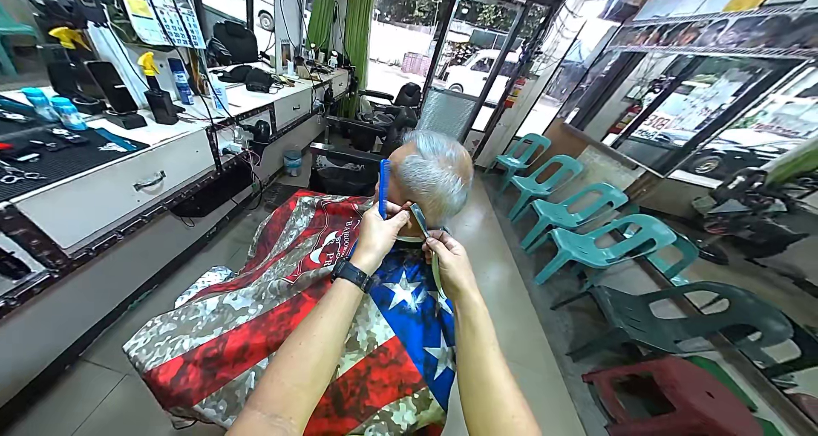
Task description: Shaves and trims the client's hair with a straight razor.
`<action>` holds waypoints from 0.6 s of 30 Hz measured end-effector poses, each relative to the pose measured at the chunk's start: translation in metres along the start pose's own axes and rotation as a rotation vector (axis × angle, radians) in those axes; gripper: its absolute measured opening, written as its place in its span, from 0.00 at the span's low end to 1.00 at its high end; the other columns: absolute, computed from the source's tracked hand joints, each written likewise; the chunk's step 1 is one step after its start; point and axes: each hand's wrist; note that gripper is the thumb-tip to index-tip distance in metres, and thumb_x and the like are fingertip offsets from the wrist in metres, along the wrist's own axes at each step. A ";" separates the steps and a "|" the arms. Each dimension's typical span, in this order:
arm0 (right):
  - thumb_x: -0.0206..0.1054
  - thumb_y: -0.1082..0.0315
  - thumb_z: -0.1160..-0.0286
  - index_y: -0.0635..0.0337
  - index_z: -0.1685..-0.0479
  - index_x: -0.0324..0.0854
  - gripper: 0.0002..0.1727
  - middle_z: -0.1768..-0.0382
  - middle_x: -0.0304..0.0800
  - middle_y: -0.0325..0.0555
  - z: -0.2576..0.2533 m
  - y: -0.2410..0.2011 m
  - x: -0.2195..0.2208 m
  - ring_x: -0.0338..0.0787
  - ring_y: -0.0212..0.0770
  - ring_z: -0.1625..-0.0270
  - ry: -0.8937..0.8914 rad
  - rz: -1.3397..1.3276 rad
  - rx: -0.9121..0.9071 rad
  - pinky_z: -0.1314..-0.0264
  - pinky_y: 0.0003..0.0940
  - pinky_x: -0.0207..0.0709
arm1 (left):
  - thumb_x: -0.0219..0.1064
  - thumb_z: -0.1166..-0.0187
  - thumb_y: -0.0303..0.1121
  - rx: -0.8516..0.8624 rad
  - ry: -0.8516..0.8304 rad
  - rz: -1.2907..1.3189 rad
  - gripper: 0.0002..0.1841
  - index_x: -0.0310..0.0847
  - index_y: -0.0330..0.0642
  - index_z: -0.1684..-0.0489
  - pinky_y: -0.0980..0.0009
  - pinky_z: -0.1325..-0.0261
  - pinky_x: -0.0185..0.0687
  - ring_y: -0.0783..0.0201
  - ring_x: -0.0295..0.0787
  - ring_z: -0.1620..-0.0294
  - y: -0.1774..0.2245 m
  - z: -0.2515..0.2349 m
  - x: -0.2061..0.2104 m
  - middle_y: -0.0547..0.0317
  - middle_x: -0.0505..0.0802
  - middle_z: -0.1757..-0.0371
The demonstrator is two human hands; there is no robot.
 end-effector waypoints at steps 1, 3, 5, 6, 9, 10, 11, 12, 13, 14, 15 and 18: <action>0.56 0.70 0.12 0.66 0.54 0.84 0.11 0.70 0.87 0.42 0.000 -0.001 0.000 0.83 0.32 0.69 0.003 -0.009 -0.006 0.62 0.26 0.79 | 0.73 0.20 0.35 -0.002 0.002 0.005 0.09 0.84 0.42 0.52 0.69 0.70 0.77 0.66 0.82 0.73 0.000 0.000 0.000 0.56 0.91 0.68; 0.56 0.71 0.12 0.66 0.54 0.84 0.11 0.69 0.87 0.42 0.001 -0.001 0.000 0.83 0.32 0.69 0.007 -0.021 -0.008 0.62 0.26 0.79 | 0.73 0.20 0.35 -0.004 -0.001 0.011 0.08 0.84 0.42 0.53 0.69 0.70 0.77 0.66 0.83 0.73 0.001 -0.001 -0.001 0.56 0.92 0.67; 0.56 0.70 0.12 0.66 0.54 0.84 0.11 0.70 0.86 0.42 0.000 0.001 0.000 0.83 0.32 0.69 -0.001 -0.025 -0.002 0.63 0.25 0.79 | 0.73 0.20 0.35 -0.009 -0.002 0.007 0.08 0.84 0.43 0.53 0.70 0.70 0.76 0.66 0.82 0.73 0.001 0.000 -0.001 0.57 0.92 0.67; 0.56 0.70 0.11 0.66 0.54 0.84 0.11 0.70 0.86 0.42 0.000 0.002 0.001 0.82 0.32 0.70 -0.005 -0.023 0.001 0.63 0.25 0.79 | 0.74 0.20 0.35 -0.012 -0.001 0.002 0.07 0.85 0.44 0.54 0.70 0.71 0.75 0.67 0.81 0.73 0.001 0.001 -0.001 0.58 0.91 0.68; 0.56 0.70 0.11 0.65 0.54 0.84 0.11 0.70 0.86 0.42 0.000 0.002 0.000 0.82 0.31 0.70 -0.005 -0.035 0.000 0.63 0.25 0.78 | 0.74 0.20 0.35 -0.021 -0.005 0.004 0.07 0.84 0.45 0.55 0.71 0.72 0.73 0.68 0.80 0.74 0.001 0.001 -0.001 0.59 0.90 0.69; 0.56 0.71 0.11 0.65 0.55 0.84 0.11 0.70 0.86 0.42 0.000 0.002 -0.001 0.82 0.31 0.70 -0.004 -0.045 -0.004 0.63 0.25 0.78 | 0.74 0.20 0.35 -0.020 -0.004 0.005 0.07 0.84 0.44 0.55 0.71 0.72 0.73 0.68 0.81 0.75 0.001 0.001 -0.001 0.58 0.92 0.68; 0.55 0.71 0.11 0.65 0.55 0.84 0.11 0.70 0.86 0.42 0.000 0.002 -0.001 0.82 0.31 0.70 -0.003 -0.050 -0.007 0.63 0.25 0.78 | 0.74 0.20 0.35 -0.020 -0.004 0.005 0.08 0.84 0.44 0.54 0.72 0.73 0.74 0.68 0.81 0.75 0.002 0.001 -0.001 0.58 0.92 0.68; 0.55 0.71 0.11 0.65 0.55 0.84 0.11 0.70 0.86 0.42 0.000 0.002 -0.001 0.82 0.31 0.70 -0.002 -0.050 -0.007 0.63 0.24 0.78 | 0.74 0.20 0.35 -0.022 -0.004 0.009 0.07 0.84 0.44 0.54 0.72 0.73 0.73 0.68 0.81 0.75 0.002 0.001 -0.001 0.57 0.92 0.68; 0.55 0.71 0.11 0.65 0.54 0.84 0.11 0.70 0.86 0.41 0.000 0.003 -0.001 0.82 0.31 0.70 -0.004 -0.047 -0.004 0.63 0.24 0.78 | 0.73 0.20 0.35 -0.024 -0.004 0.015 0.07 0.84 0.44 0.54 0.72 0.72 0.73 0.68 0.81 0.74 0.002 0.000 -0.001 0.58 0.92 0.68; 0.55 0.70 0.11 0.66 0.54 0.84 0.12 0.70 0.85 0.41 0.000 0.003 0.000 0.82 0.31 0.70 -0.009 -0.043 0.003 0.63 0.25 0.78 | 0.73 0.20 0.35 -0.024 -0.005 0.020 0.07 0.83 0.44 0.55 0.72 0.72 0.73 0.68 0.81 0.74 0.002 0.001 0.000 0.58 0.91 0.69; 0.55 0.70 0.11 0.66 0.54 0.84 0.12 0.70 0.86 0.41 0.000 0.003 0.000 0.82 0.31 0.70 -0.013 -0.039 0.009 0.63 0.25 0.78 | 0.73 0.20 0.35 -0.022 -0.001 0.024 0.07 0.84 0.44 0.56 0.72 0.72 0.73 0.68 0.80 0.74 0.002 0.001 0.000 0.59 0.90 0.69; 0.55 0.70 0.11 0.66 0.54 0.84 0.12 0.71 0.86 0.41 0.001 0.002 -0.001 0.82 0.31 0.70 -0.007 -0.051 0.003 0.64 0.25 0.78 | 0.74 0.20 0.35 -0.020 -0.004 0.038 0.07 0.84 0.44 0.55 0.72 0.71 0.75 0.68 0.82 0.73 0.002 0.001 0.000 0.58 0.91 0.69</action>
Point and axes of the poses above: each hand's wrist, its own z-axis away from the middle knuckle, its own x-axis out of the palm, y = z × x
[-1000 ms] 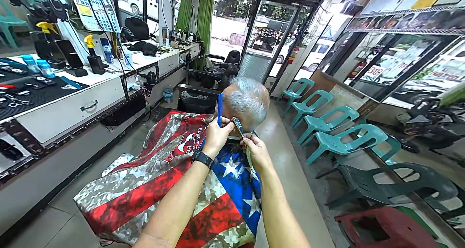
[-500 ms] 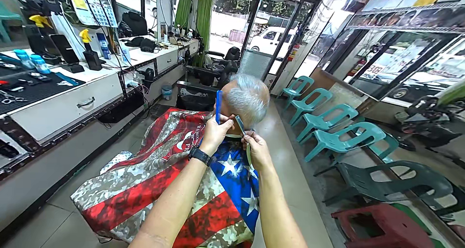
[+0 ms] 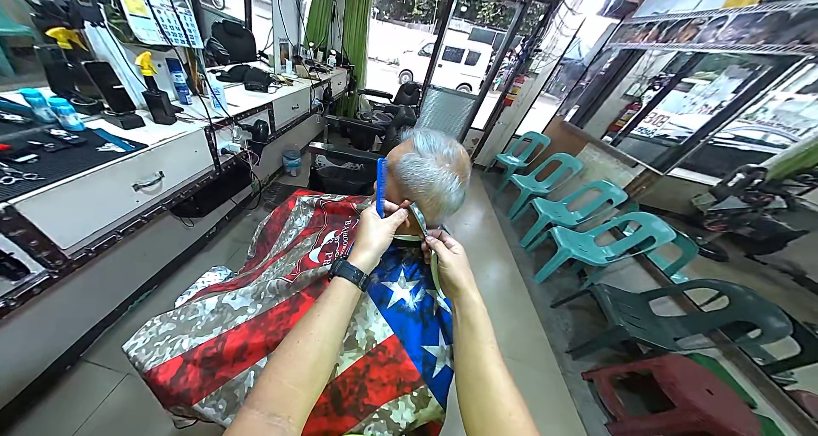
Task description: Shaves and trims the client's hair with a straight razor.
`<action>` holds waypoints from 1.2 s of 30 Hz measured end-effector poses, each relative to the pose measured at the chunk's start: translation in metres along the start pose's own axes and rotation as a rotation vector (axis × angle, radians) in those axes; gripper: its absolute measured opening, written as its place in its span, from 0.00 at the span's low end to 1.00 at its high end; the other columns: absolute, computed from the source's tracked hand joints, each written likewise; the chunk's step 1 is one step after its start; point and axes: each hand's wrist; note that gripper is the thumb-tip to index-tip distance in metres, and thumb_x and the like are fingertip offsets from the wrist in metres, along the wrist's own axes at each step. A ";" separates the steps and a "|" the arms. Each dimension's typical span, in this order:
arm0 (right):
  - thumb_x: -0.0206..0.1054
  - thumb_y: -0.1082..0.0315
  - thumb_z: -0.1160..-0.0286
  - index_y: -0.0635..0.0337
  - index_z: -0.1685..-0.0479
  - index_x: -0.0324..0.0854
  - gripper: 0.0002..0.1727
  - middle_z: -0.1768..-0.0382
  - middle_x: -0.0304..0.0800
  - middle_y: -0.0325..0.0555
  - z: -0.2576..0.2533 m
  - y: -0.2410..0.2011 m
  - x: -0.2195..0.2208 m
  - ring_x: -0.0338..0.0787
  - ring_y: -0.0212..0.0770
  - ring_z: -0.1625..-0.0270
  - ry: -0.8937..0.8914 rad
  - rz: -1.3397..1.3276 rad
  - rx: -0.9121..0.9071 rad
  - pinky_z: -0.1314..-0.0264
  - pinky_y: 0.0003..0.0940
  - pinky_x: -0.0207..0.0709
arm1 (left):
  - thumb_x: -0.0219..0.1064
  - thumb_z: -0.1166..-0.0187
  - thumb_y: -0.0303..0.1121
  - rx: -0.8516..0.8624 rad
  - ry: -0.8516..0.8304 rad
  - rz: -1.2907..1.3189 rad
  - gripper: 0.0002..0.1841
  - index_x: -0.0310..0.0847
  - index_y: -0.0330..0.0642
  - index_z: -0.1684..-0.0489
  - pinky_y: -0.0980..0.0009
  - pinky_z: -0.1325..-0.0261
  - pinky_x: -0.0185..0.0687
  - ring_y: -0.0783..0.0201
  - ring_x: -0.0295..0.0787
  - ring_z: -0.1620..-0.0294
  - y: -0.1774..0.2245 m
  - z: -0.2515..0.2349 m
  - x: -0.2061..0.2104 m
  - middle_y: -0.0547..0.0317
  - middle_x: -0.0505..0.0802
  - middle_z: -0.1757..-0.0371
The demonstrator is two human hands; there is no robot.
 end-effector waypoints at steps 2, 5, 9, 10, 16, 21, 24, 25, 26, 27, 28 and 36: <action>0.56 0.70 0.11 0.66 0.53 0.84 0.11 0.70 0.86 0.41 0.000 0.000 0.000 0.82 0.31 0.71 0.005 -0.011 -0.006 0.64 0.25 0.78 | 0.74 0.20 0.36 0.004 -0.002 0.002 0.09 0.84 0.43 0.52 0.70 0.69 0.78 0.67 0.84 0.71 -0.002 -0.001 -0.001 0.57 0.92 0.67; 0.55 0.70 0.11 0.66 0.54 0.84 0.12 0.70 0.85 0.41 0.000 0.001 0.000 0.81 0.31 0.70 -0.004 -0.003 -0.002 0.64 0.25 0.78 | 0.74 0.21 0.36 0.001 0.000 -0.002 0.09 0.85 0.43 0.53 0.69 0.69 0.77 0.67 0.83 0.72 -0.002 -0.001 -0.001 0.57 0.92 0.67; 0.55 0.71 0.11 0.66 0.53 0.84 0.12 0.70 0.85 0.42 0.001 0.000 0.000 0.81 0.31 0.70 0.002 -0.012 0.000 0.64 0.25 0.78 | 0.73 0.20 0.36 -0.001 -0.001 0.007 0.08 0.84 0.43 0.54 0.71 0.72 0.75 0.67 0.83 0.73 -0.001 0.000 -0.001 0.57 0.93 0.67; 0.55 0.71 0.11 0.66 0.53 0.84 0.11 0.70 0.85 0.42 0.001 0.000 0.000 0.82 0.32 0.70 -0.003 -0.017 0.006 0.64 0.25 0.78 | 0.74 0.21 0.36 -0.006 0.003 0.003 0.08 0.84 0.43 0.54 0.71 0.72 0.75 0.67 0.83 0.73 -0.001 -0.001 -0.001 0.57 0.93 0.67; 0.57 0.70 0.16 0.61 0.48 0.86 0.12 0.68 0.85 0.38 0.029 -0.026 -0.022 0.85 0.30 0.68 -0.095 -0.210 -0.085 0.59 0.27 0.84 | 0.76 0.23 0.40 0.011 0.004 -0.039 0.10 0.84 0.47 0.56 0.72 0.75 0.70 0.69 0.75 0.77 -0.003 0.003 -0.003 0.59 0.85 0.71; 0.56 0.66 0.11 0.58 0.41 0.87 0.14 0.64 0.89 0.32 0.049 -0.036 -0.079 0.86 0.26 0.63 0.020 0.089 -0.433 0.53 0.24 0.83 | 0.73 0.20 0.45 0.170 -0.043 -0.140 0.14 0.84 0.48 0.48 0.71 0.73 0.77 0.68 0.79 0.76 0.007 0.013 -0.023 0.60 0.88 0.68; 0.52 0.66 0.08 0.63 0.36 0.82 0.17 0.67 0.89 0.33 0.060 -0.038 -0.118 0.85 0.27 0.69 0.138 0.318 -0.407 0.65 0.22 0.82 | 0.66 0.14 0.48 0.340 0.024 -0.285 0.15 0.84 0.46 0.58 0.69 0.75 0.74 0.67 0.76 0.79 0.031 0.007 -0.031 0.60 0.85 0.74; 0.51 0.65 0.08 0.63 0.34 0.80 0.18 0.67 0.90 0.35 0.063 -0.038 -0.129 0.84 0.26 0.73 0.196 0.349 -0.358 0.73 0.21 0.77 | 0.65 0.13 0.46 0.415 0.030 -0.319 0.15 0.84 0.44 0.61 0.69 0.72 0.76 0.69 0.78 0.78 0.040 -0.005 -0.029 0.62 0.85 0.74; 0.50 0.64 0.07 0.62 0.32 0.79 0.18 0.67 0.92 0.36 0.065 -0.038 -0.139 0.81 0.25 0.78 0.279 0.349 -0.305 0.81 0.19 0.69 | 0.65 0.13 0.42 0.491 0.019 -0.371 0.13 0.86 0.43 0.61 0.69 0.68 0.78 0.70 0.80 0.75 0.050 -0.013 -0.027 0.63 0.87 0.72; 0.49 0.64 0.06 0.62 0.31 0.77 0.18 0.67 0.93 0.38 0.066 -0.038 -0.146 0.78 0.25 0.82 0.381 0.325 -0.261 0.86 0.19 0.65 | 0.66 0.15 0.39 0.569 -0.016 -0.443 0.10 0.89 0.43 0.56 0.69 0.60 0.82 0.70 0.84 0.68 0.062 -0.021 -0.024 0.62 0.90 0.65; 0.49 0.64 0.06 0.62 0.28 0.74 0.18 0.65 0.94 0.39 0.066 -0.040 -0.153 0.78 0.26 0.84 0.493 0.295 -0.229 0.86 0.20 0.67 | 0.67 0.16 0.36 0.645 -0.076 -0.533 0.09 0.90 0.45 0.49 0.65 0.49 0.85 0.68 0.87 0.57 0.073 -0.028 -0.021 0.60 0.92 0.55; 0.53 0.68 0.11 0.67 0.27 0.76 0.20 0.36 0.85 0.58 0.065 -0.061 -0.109 0.88 0.43 0.39 0.555 0.597 -0.377 0.36 0.41 0.83 | 0.85 0.39 0.55 0.616 -0.459 -1.259 0.46 0.68 0.71 0.13 0.37 0.38 0.84 0.42 0.82 0.25 0.129 -0.063 0.026 0.53 0.62 0.06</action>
Point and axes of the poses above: each hand's wrist, its own z-axis away from the middle knuckle, its own x-axis out of the palm, y = z × x
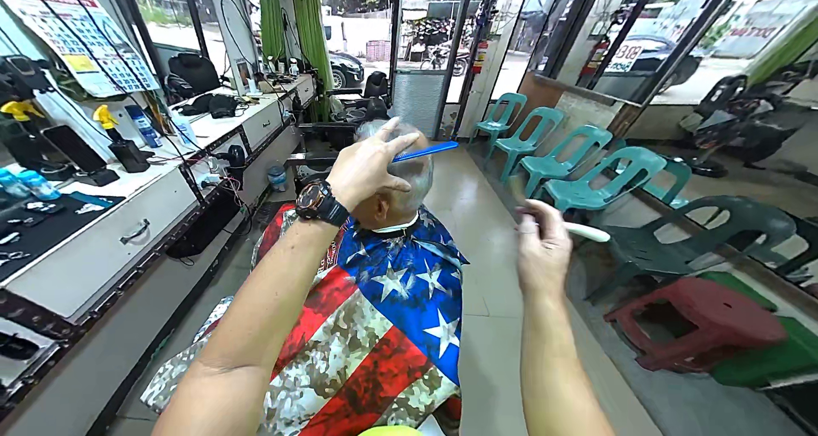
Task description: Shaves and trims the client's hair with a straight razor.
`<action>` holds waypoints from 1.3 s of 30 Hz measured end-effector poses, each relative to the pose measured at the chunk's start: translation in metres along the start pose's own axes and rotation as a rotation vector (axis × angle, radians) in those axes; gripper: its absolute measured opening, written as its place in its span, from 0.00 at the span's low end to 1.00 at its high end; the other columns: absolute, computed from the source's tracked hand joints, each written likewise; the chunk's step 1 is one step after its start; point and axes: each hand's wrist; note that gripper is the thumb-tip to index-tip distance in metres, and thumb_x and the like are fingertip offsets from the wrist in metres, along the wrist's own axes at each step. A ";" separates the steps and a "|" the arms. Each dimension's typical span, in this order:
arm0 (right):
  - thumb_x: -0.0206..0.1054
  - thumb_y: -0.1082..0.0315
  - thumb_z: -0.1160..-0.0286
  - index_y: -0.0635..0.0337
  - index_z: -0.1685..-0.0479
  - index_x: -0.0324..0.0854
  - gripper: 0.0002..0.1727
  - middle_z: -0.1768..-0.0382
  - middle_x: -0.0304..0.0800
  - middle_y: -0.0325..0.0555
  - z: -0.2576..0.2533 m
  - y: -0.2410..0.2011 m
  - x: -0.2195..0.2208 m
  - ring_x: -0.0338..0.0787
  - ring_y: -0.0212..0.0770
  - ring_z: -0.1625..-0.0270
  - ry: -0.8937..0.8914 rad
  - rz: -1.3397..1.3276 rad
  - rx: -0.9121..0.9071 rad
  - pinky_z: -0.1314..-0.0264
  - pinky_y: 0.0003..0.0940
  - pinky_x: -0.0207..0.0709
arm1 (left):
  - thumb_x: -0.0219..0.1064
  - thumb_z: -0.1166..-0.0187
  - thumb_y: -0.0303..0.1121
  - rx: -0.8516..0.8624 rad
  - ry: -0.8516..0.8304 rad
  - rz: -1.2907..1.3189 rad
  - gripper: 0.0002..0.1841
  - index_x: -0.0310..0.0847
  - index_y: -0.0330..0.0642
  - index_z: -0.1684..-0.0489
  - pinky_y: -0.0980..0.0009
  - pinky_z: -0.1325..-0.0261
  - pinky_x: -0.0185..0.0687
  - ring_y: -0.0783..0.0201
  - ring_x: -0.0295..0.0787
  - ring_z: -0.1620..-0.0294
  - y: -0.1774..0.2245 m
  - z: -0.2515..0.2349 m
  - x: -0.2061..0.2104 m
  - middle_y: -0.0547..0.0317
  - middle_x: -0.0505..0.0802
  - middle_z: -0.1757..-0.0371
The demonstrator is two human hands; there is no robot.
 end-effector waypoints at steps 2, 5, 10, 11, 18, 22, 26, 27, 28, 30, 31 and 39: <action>0.58 0.72 0.14 0.66 0.35 0.84 0.16 0.41 0.88 0.58 0.004 -0.013 0.020 0.89 0.47 0.41 -0.082 0.116 -0.149 0.37 0.44 0.85 | 0.85 0.41 0.55 -0.016 -0.052 -0.059 0.49 0.66 0.72 0.11 0.36 0.40 0.84 0.40 0.83 0.27 0.000 -0.005 0.003 0.53 0.61 0.06; 0.63 0.74 0.18 0.60 0.40 0.89 0.14 0.47 0.92 0.52 0.007 -0.023 0.048 0.92 0.47 0.43 -0.140 0.223 -0.362 0.39 0.48 0.86 | 0.87 0.43 0.52 -0.027 -0.055 -0.090 0.51 0.64 0.73 0.10 0.36 0.44 0.86 0.39 0.85 0.29 0.001 -0.005 0.005 0.53 0.62 0.06; 0.64 0.74 0.19 0.56 0.44 0.89 0.12 0.49 0.93 0.50 0.006 -0.035 0.074 0.93 0.49 0.50 -0.151 0.351 -0.470 0.50 0.50 0.85 | 0.89 0.46 0.48 -0.041 -0.064 -0.106 0.54 0.63 0.71 0.10 0.36 0.46 0.86 0.37 0.85 0.31 0.003 -0.006 0.006 0.50 0.61 0.06; 0.64 0.74 0.20 0.56 0.45 0.89 0.12 0.47 0.93 0.50 0.006 -0.036 0.077 0.93 0.50 0.49 -0.157 0.365 -0.473 0.51 0.50 0.86 | 0.90 0.47 0.47 -0.042 -0.065 -0.114 0.54 0.63 0.71 0.10 0.36 0.46 0.87 0.37 0.85 0.32 0.004 -0.007 0.006 0.50 0.61 0.06; 0.63 0.74 0.20 0.55 0.45 0.90 0.13 0.37 0.89 0.51 0.006 -0.039 0.089 0.94 0.51 0.52 -0.168 0.394 -0.462 0.58 0.48 0.88 | 0.89 0.47 0.46 -0.066 -0.062 -0.129 0.53 0.64 0.70 0.11 0.37 0.48 0.87 0.39 0.87 0.34 0.008 -0.008 0.005 0.51 0.63 0.07; 0.63 0.74 0.20 0.55 0.44 0.91 0.13 0.36 0.89 0.52 0.005 -0.036 0.092 0.94 0.50 0.53 -0.159 0.395 -0.470 0.59 0.47 0.88 | 0.89 0.46 0.47 -0.062 -0.056 -0.125 0.53 0.64 0.70 0.11 0.38 0.47 0.87 0.39 0.86 0.33 0.008 -0.009 0.005 0.52 0.63 0.07; 0.61 0.75 0.20 0.53 0.43 0.90 0.15 0.35 0.88 0.52 0.006 -0.033 0.093 0.93 0.51 0.47 -0.172 0.414 -0.468 0.53 0.49 0.87 | 0.88 0.44 0.46 -0.049 -0.047 -0.111 0.51 0.65 0.69 0.12 0.37 0.46 0.87 0.38 0.85 0.32 0.006 -0.008 0.007 0.49 0.65 0.09; 0.61 0.75 0.20 0.53 0.43 0.90 0.15 0.35 0.88 0.52 0.006 -0.031 0.094 0.93 0.51 0.46 -0.177 0.417 -0.470 0.52 0.49 0.87 | 0.88 0.44 0.46 -0.050 -0.048 -0.110 0.51 0.65 0.70 0.12 0.37 0.45 0.87 0.38 0.85 0.32 0.005 -0.009 0.007 0.49 0.65 0.09; 0.61 0.75 0.20 0.53 0.43 0.90 0.15 0.35 0.88 0.52 0.006 -0.030 0.093 0.93 0.51 0.46 -0.183 0.420 -0.472 0.52 0.49 0.87 | 0.88 0.44 0.47 -0.049 -0.049 -0.108 0.51 0.65 0.69 0.12 0.37 0.45 0.87 0.38 0.85 0.31 0.005 -0.009 0.006 0.49 0.65 0.09; 0.62 0.75 0.20 0.53 0.44 0.90 0.14 0.35 0.88 0.51 0.006 -0.028 0.093 0.93 0.51 0.47 -0.195 0.429 -0.475 0.53 0.49 0.87 | 0.88 0.44 0.47 -0.047 -0.045 -0.107 0.50 0.65 0.69 0.12 0.37 0.45 0.86 0.38 0.85 0.32 0.004 -0.009 0.007 0.49 0.65 0.09; 0.63 0.75 0.20 0.53 0.44 0.90 0.14 0.35 0.88 0.50 0.006 -0.027 0.093 0.93 0.51 0.46 -0.199 0.430 -0.475 0.52 0.49 0.87 | 0.88 0.44 0.47 -0.046 -0.043 -0.108 0.50 0.65 0.69 0.12 0.37 0.45 0.87 0.39 0.85 0.32 0.004 -0.009 0.008 0.49 0.65 0.09; 0.62 0.76 0.20 0.54 0.44 0.90 0.14 0.34 0.88 0.49 0.007 -0.014 0.095 0.89 0.53 0.37 -0.199 0.401 -0.493 0.40 0.51 0.83 | 0.88 0.43 0.47 -0.045 -0.051 -0.109 0.50 0.66 0.69 0.12 0.38 0.43 0.86 0.39 0.85 0.31 0.004 -0.011 0.006 0.49 0.65 0.09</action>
Point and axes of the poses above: each hand's wrist, its own z-axis away from the middle knuckle, its own x-axis out of the palm, y = z × x
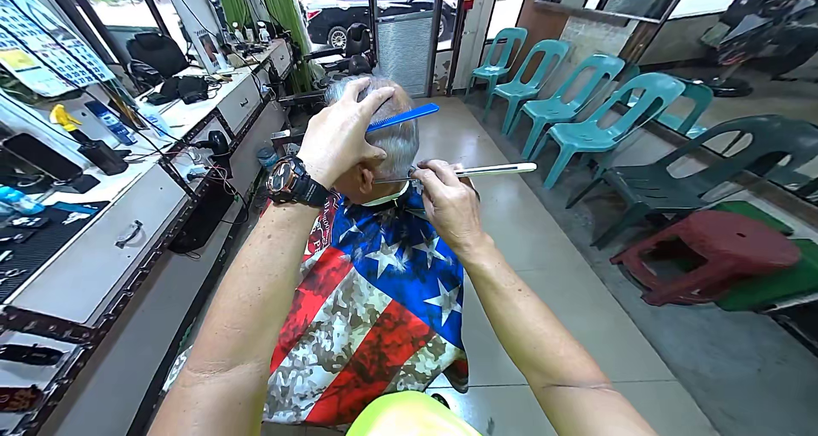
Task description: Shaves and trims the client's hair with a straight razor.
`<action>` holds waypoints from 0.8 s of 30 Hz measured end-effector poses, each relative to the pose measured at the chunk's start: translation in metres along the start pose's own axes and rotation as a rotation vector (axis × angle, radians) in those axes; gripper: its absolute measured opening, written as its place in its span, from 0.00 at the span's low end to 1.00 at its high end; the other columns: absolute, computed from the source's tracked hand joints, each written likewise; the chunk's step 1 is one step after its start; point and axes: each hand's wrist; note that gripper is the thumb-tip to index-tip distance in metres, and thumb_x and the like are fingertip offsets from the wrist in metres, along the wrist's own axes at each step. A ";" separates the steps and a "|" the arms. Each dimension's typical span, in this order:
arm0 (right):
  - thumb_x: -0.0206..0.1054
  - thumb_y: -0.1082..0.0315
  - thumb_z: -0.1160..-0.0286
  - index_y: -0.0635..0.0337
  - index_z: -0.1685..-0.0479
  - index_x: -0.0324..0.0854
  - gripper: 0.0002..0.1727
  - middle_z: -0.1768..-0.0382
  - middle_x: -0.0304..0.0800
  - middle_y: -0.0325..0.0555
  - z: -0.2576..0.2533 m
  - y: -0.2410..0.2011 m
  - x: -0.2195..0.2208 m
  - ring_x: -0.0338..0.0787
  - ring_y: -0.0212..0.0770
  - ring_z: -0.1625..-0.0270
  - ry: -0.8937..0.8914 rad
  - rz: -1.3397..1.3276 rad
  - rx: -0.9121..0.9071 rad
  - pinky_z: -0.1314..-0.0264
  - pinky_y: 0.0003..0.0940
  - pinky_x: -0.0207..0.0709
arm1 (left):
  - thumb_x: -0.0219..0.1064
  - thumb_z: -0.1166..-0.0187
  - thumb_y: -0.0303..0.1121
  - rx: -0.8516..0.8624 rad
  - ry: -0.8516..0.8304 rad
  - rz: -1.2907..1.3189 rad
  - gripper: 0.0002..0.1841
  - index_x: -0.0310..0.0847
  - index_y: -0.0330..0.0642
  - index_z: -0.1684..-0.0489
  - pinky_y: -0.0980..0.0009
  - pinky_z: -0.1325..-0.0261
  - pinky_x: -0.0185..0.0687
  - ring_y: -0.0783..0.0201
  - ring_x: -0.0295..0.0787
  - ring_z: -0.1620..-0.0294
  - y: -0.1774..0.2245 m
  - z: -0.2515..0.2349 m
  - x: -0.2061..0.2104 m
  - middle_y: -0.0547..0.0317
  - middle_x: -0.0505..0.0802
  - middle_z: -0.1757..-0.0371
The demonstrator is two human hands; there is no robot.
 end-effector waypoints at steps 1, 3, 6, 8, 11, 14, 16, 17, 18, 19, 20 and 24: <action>0.62 0.76 0.20 0.54 0.45 0.90 0.14 0.34 0.89 0.49 0.001 0.001 0.001 0.89 0.52 0.37 -0.005 -0.003 -0.006 0.38 0.51 0.81 | 0.88 0.43 0.47 -0.002 0.000 0.003 0.50 0.66 0.68 0.12 0.38 0.43 0.86 0.40 0.85 0.31 0.000 0.000 0.000 0.49 0.65 0.09; 0.61 0.76 0.19 0.54 0.46 0.90 0.14 0.35 0.90 0.47 0.000 0.004 0.004 0.89 0.49 0.36 0.033 -0.015 -0.032 0.36 0.48 0.80 | 0.88 0.43 0.47 -0.005 -0.002 0.016 0.50 0.66 0.68 0.12 0.37 0.41 0.85 0.40 0.84 0.30 0.000 0.000 -0.001 0.50 0.65 0.09; 0.60 0.78 0.20 0.54 0.45 0.91 0.16 0.35 0.91 0.48 0.000 0.008 0.010 0.89 0.48 0.35 0.106 -0.042 -0.050 0.35 0.45 0.81 | 0.87 0.42 0.47 -0.003 -0.008 0.017 0.49 0.66 0.69 0.12 0.38 0.41 0.85 0.41 0.83 0.29 -0.001 0.000 -0.001 0.51 0.65 0.08; 0.60 0.78 0.19 0.54 0.45 0.91 0.16 0.35 0.90 0.48 0.003 0.012 0.015 0.90 0.48 0.36 0.088 -0.039 -0.041 0.35 0.46 0.81 | 0.87 0.42 0.47 -0.006 -0.007 0.022 0.49 0.66 0.69 0.12 0.38 0.41 0.85 0.41 0.83 0.28 -0.001 -0.001 0.000 0.52 0.65 0.08; 0.60 0.77 0.20 0.52 0.46 0.92 0.16 0.35 0.90 0.46 0.006 0.018 0.021 0.89 0.51 0.39 0.048 -0.042 -0.051 0.40 0.47 0.82 | 0.88 0.42 0.47 -0.008 -0.002 0.033 0.49 0.67 0.69 0.13 0.38 0.42 0.86 0.41 0.84 0.30 -0.001 -0.001 0.000 0.52 0.65 0.08; 0.60 0.78 0.21 0.54 0.47 0.92 0.16 0.36 0.91 0.47 0.006 0.021 0.023 0.89 0.48 0.38 0.096 -0.110 -0.070 0.37 0.44 0.81 | 0.88 0.42 0.47 -0.011 -0.007 0.037 0.49 0.66 0.69 0.12 0.38 0.42 0.86 0.42 0.84 0.30 -0.001 -0.001 0.000 0.53 0.64 0.08; 0.60 0.78 0.21 0.54 0.46 0.92 0.16 0.35 0.91 0.47 0.007 0.025 0.029 0.89 0.48 0.35 0.095 -0.126 -0.065 0.34 0.45 0.81 | 0.87 0.42 0.48 -0.012 -0.001 0.038 0.49 0.66 0.69 0.12 0.37 0.41 0.86 0.42 0.84 0.29 -0.002 -0.001 0.001 0.54 0.64 0.08; 0.61 0.78 0.21 0.54 0.46 0.92 0.16 0.34 0.90 0.48 0.009 0.028 0.032 0.89 0.49 0.34 0.077 -0.120 -0.060 0.33 0.47 0.81 | 0.87 0.42 0.48 -0.014 0.003 0.040 0.49 0.67 0.69 0.12 0.37 0.41 0.85 0.43 0.83 0.29 -0.002 -0.002 0.001 0.54 0.64 0.08; 0.60 0.77 0.21 0.53 0.46 0.91 0.16 0.34 0.90 0.48 0.011 0.031 0.035 0.89 0.50 0.34 0.053 -0.113 -0.057 0.34 0.48 0.82 | 0.87 0.43 0.48 -0.014 0.008 0.041 0.49 0.67 0.68 0.12 0.37 0.40 0.85 0.43 0.83 0.28 -0.002 -0.002 0.002 0.54 0.65 0.08; 0.60 0.77 0.20 0.53 0.46 0.91 0.16 0.34 0.90 0.47 0.011 0.033 0.036 0.89 0.51 0.34 0.035 -0.114 -0.059 0.36 0.48 0.83 | 0.87 0.43 0.48 -0.020 0.007 0.039 0.49 0.67 0.69 0.12 0.37 0.40 0.85 0.43 0.83 0.28 -0.002 -0.002 0.002 0.55 0.65 0.08; 0.60 0.77 0.21 0.53 0.46 0.91 0.16 0.34 0.90 0.47 0.010 0.035 0.036 0.89 0.51 0.35 0.028 -0.123 -0.066 0.40 0.48 0.85 | 0.87 0.43 0.48 -0.029 0.005 0.038 0.49 0.66 0.69 0.12 0.37 0.41 0.86 0.43 0.83 0.28 -0.001 -0.002 0.002 0.55 0.64 0.08; 0.61 0.77 0.20 0.55 0.46 0.92 0.15 0.34 0.90 0.47 0.007 0.042 0.039 0.89 0.50 0.35 0.063 -0.196 -0.079 0.35 0.47 0.81 | 0.87 0.42 0.47 -0.034 0.008 0.031 0.49 0.66 0.69 0.12 0.38 0.41 0.86 0.44 0.84 0.29 0.001 -0.002 0.002 0.55 0.64 0.08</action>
Point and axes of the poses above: each hand's wrist, its own z-axis away from the middle knuckle, its own x-axis out of the palm, y = z × x
